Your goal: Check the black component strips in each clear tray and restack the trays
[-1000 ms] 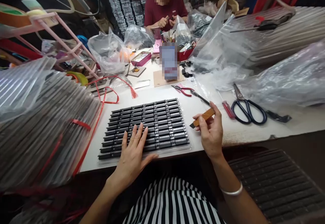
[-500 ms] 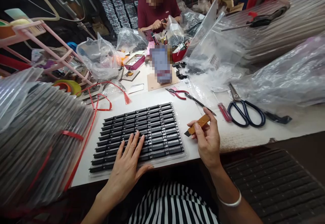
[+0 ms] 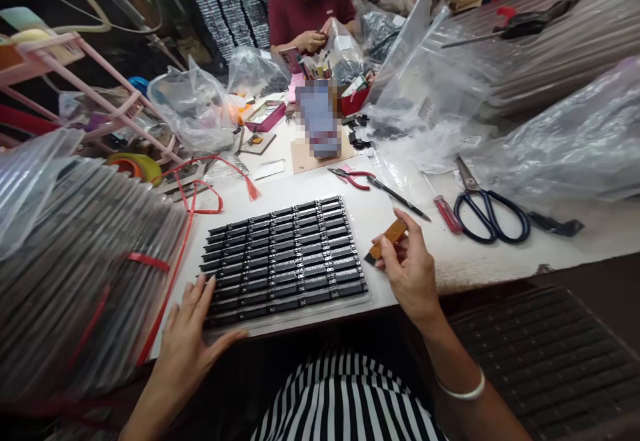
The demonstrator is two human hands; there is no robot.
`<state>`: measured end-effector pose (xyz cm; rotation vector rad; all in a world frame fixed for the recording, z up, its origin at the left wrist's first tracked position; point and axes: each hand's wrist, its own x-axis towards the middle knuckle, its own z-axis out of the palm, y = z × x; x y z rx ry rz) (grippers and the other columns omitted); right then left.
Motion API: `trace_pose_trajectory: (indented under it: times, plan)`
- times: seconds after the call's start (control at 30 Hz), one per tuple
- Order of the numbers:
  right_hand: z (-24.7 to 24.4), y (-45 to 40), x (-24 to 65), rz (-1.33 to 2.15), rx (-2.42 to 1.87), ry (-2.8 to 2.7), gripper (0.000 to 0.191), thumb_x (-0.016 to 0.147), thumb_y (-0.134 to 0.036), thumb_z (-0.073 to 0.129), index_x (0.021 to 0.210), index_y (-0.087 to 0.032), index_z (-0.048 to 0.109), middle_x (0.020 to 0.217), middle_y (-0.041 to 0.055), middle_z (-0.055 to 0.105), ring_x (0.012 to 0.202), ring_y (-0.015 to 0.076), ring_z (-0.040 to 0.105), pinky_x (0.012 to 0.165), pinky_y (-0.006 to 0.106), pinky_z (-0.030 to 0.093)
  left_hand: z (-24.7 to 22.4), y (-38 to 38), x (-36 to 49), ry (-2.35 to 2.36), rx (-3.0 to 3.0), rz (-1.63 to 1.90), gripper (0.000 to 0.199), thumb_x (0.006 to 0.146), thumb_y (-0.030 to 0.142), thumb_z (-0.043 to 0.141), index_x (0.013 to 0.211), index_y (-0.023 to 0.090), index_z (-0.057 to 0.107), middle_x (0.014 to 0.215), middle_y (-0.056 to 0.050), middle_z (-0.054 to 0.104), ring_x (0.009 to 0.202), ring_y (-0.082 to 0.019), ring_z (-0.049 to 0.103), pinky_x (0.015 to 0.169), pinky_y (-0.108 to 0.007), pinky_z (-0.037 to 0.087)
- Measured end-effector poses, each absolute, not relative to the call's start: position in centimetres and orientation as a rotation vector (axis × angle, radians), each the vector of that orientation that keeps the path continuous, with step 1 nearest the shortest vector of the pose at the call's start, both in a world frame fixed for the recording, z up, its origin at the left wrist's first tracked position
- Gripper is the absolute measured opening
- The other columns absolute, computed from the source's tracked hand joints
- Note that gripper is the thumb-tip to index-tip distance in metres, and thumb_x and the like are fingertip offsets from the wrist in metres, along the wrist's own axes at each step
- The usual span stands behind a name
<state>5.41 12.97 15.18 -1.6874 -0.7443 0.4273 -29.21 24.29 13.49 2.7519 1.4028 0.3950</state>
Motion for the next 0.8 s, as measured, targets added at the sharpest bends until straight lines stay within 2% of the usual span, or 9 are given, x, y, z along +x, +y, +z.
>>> trace_pose_trajectory:
  times: [0.13,0.2,0.33,0.5,0.8]
  plan:
    - [15.3,12.1,5.7,0.407,-1.837,-0.714,0.063,0.082,-0.050,0.064,0.135,-0.023,0.043,0.070,0.0019,0.066,0.054,0.0179,0.063,0.050,0.025,0.055,12.8,24.7,-33.0,1.551,2.397,0.422,0.095,0.077,0.063,0.057,0.150,0.020,0.015,0.151,-0.016,0.030,0.137,-0.032,0.033,0.108,-0.051,0.034]
    - [15.4,12.0,5.5,0.408,-1.867,-0.695,0.064,0.080,-0.051,0.065,0.134,-0.024,0.044,0.068,0.0017,0.066,0.051,0.0178,0.062,0.047,0.024,0.054,12.7,24.5,-33.6,1.563,2.261,0.444,0.091,0.078,0.059,0.059,0.150,0.020,0.018,0.149,-0.015,0.034,0.136,-0.030,0.035,0.110,-0.049,0.032]
    - [15.5,12.7,4.7,0.461,-1.791,-0.675,0.067,0.077,-0.053,0.068,0.132,-0.021,0.046,0.065,0.0026,0.065,0.046,0.0182,0.059,0.042,0.024,0.052,12.4,24.1,-33.3,1.533,2.199,0.538,0.080,0.082,0.054,0.058,0.148,0.024,0.025,0.147,-0.010,0.039,0.137,-0.027,0.034,0.114,-0.048,0.026]
    - [15.2,13.8,3.9,0.521,-1.665,-0.625,0.073,0.074,-0.053,0.071,0.131,-0.015,0.044,0.060,0.0038,0.063,0.048,0.0213,0.061,0.040,0.024,0.051,12.0,24.8,-33.4,1.558,2.213,0.588,0.077,0.082,0.054,0.058,0.146,0.024,0.030,0.145,-0.011,0.043,0.135,-0.028,0.037,0.111,-0.048,0.032]
    - [15.1,13.8,3.5,0.464,-1.687,-0.674,0.069,0.079,-0.052,0.068,0.132,-0.018,0.042,0.063,0.0025,0.063,0.050,0.0201,0.061,0.041,0.025,0.052,12.2,26.4,-33.3,1.505,2.320,0.576,0.077,0.083,0.059,0.053,0.146,0.022,0.031,0.144,-0.012,0.043,0.135,-0.028,0.037,0.110,-0.048,0.033]
